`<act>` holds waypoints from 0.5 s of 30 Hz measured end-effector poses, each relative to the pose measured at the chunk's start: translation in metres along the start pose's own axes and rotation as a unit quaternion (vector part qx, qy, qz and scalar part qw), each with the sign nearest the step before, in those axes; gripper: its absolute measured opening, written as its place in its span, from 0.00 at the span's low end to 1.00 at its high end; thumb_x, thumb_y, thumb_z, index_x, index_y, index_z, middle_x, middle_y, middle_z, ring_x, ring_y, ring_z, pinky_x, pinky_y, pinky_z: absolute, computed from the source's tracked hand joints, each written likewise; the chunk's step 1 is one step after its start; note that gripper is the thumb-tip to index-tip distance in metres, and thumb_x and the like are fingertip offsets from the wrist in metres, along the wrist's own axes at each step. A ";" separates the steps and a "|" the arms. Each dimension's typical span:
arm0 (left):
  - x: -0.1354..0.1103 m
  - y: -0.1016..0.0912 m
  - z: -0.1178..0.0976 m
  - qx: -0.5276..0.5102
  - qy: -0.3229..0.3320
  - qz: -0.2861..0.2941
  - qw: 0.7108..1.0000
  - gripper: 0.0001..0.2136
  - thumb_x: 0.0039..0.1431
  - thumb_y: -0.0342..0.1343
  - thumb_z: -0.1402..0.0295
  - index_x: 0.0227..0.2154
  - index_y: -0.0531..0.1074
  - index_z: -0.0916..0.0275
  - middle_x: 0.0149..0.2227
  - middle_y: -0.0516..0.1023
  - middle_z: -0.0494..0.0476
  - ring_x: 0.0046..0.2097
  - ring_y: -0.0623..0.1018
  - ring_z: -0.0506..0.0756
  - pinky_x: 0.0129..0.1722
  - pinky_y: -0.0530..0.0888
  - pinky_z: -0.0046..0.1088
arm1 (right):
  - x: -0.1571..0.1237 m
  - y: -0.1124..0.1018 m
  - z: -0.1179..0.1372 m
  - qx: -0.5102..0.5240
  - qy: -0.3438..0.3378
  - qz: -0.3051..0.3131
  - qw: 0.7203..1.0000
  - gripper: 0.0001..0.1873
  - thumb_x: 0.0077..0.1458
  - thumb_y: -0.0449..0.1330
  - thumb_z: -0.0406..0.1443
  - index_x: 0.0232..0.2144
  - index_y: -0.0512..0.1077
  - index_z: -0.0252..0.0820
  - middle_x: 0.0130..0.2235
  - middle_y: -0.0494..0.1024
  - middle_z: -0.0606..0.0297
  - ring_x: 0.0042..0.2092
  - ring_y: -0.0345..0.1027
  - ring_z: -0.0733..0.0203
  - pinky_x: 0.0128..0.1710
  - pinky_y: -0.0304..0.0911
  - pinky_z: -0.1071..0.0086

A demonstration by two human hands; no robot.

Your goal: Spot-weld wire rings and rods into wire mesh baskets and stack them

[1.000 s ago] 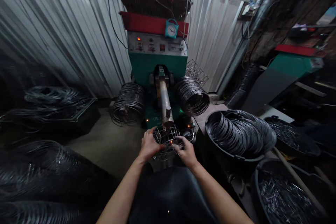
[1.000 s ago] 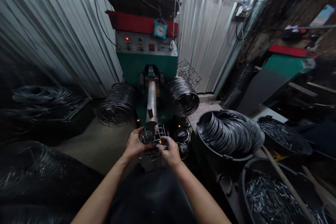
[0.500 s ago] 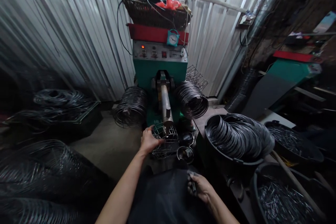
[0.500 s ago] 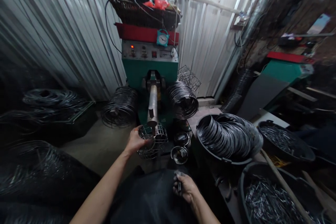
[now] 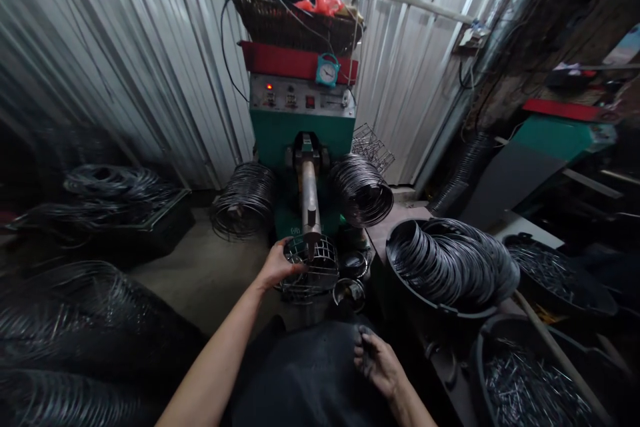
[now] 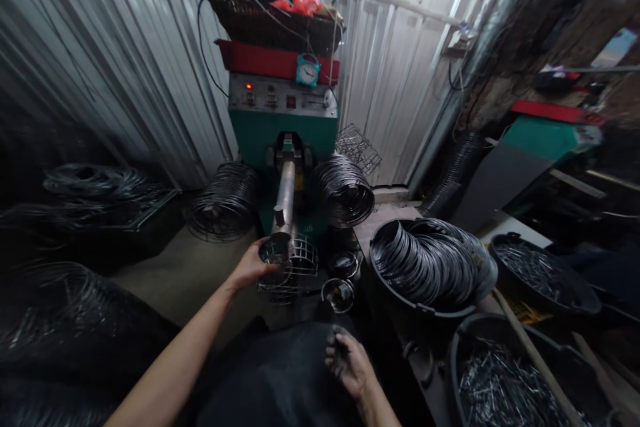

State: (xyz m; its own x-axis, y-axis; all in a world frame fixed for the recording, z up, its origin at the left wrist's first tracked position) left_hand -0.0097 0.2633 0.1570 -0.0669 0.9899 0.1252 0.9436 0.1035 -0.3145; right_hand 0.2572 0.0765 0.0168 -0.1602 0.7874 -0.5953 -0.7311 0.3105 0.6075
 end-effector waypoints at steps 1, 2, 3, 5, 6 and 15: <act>-0.001 -0.002 -0.001 0.004 -0.007 -0.001 1.000 0.41 0.22 0.71 0.67 0.47 0.65 0.67 0.44 0.74 0.63 0.47 0.74 0.65 0.50 0.70 0.44 | 0.000 -0.002 -0.001 -0.009 -0.006 -0.003 1.000 0.21 0.32 0.71 0.35 0.32 0.70 0.39 0.23 0.72 0.70 0.23 0.63 0.70 0.22 0.54 0.76; -0.002 -0.003 -0.002 0.011 -0.014 -0.004 1.000 0.41 0.22 0.70 0.68 0.47 0.65 0.67 0.45 0.73 0.64 0.48 0.74 0.65 0.50 0.69 0.44 | 0.001 -0.004 -0.002 -0.022 -0.013 -0.007 1.000 0.22 0.32 0.71 0.36 0.33 0.70 0.39 0.24 0.72 0.70 0.22 0.62 0.71 0.21 0.52 0.77; -0.004 -0.005 -0.002 0.018 -0.020 -0.008 1.000 0.41 0.22 0.70 0.68 0.48 0.65 0.67 0.46 0.73 0.65 0.48 0.73 0.65 0.51 0.69 0.44 | 0.001 -0.005 -0.003 -0.034 -0.019 -0.010 0.999 0.23 0.32 0.71 0.37 0.34 0.70 0.39 0.24 0.72 0.70 0.22 0.61 0.71 0.20 0.50 0.78; -0.005 -0.008 -0.003 0.032 -0.026 -0.016 0.999 0.40 0.23 0.70 0.68 0.48 0.64 0.67 0.47 0.71 0.66 0.50 0.72 0.65 0.52 0.68 0.44 | 0.003 -0.006 -0.007 -0.049 -0.024 -0.008 0.998 0.25 0.31 0.72 0.38 0.34 0.70 0.38 0.24 0.72 0.69 0.21 0.60 0.72 0.19 0.48 0.79; -0.006 -0.009 -0.003 0.037 -0.025 -0.018 0.999 0.40 0.23 0.69 0.68 0.48 0.64 0.67 0.48 0.71 0.66 0.50 0.72 0.65 0.52 0.68 0.44 | 0.004 -0.005 -0.009 -0.053 -0.024 -0.004 0.998 0.25 0.31 0.72 0.38 0.34 0.70 0.37 0.24 0.71 0.69 0.21 0.60 0.72 0.19 0.47 0.79; -0.002 -0.008 -0.008 0.068 0.011 -0.006 0.998 0.39 0.25 0.69 0.66 0.48 0.65 0.67 0.44 0.74 0.61 0.48 0.74 0.64 0.50 0.70 0.42 | 0.001 -0.003 -0.010 -0.059 -0.026 -0.021 0.998 0.20 0.31 0.71 0.37 0.31 0.72 0.37 0.24 0.68 0.70 0.23 0.61 0.71 0.19 0.48 0.78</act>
State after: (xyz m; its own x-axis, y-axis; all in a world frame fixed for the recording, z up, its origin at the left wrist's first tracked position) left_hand -0.0144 0.2600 0.1665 -0.0689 0.9864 0.1492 0.8904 0.1283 -0.4368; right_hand 0.2529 0.0709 0.0094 -0.0950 0.8026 -0.5889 -0.8094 0.2821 0.5151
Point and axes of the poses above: each hand's wrist, its own x-axis towards the middle knuckle, its own y-axis out of the palm, z = x × y, the point moved 10 cm from there along x, towards the middle knuckle
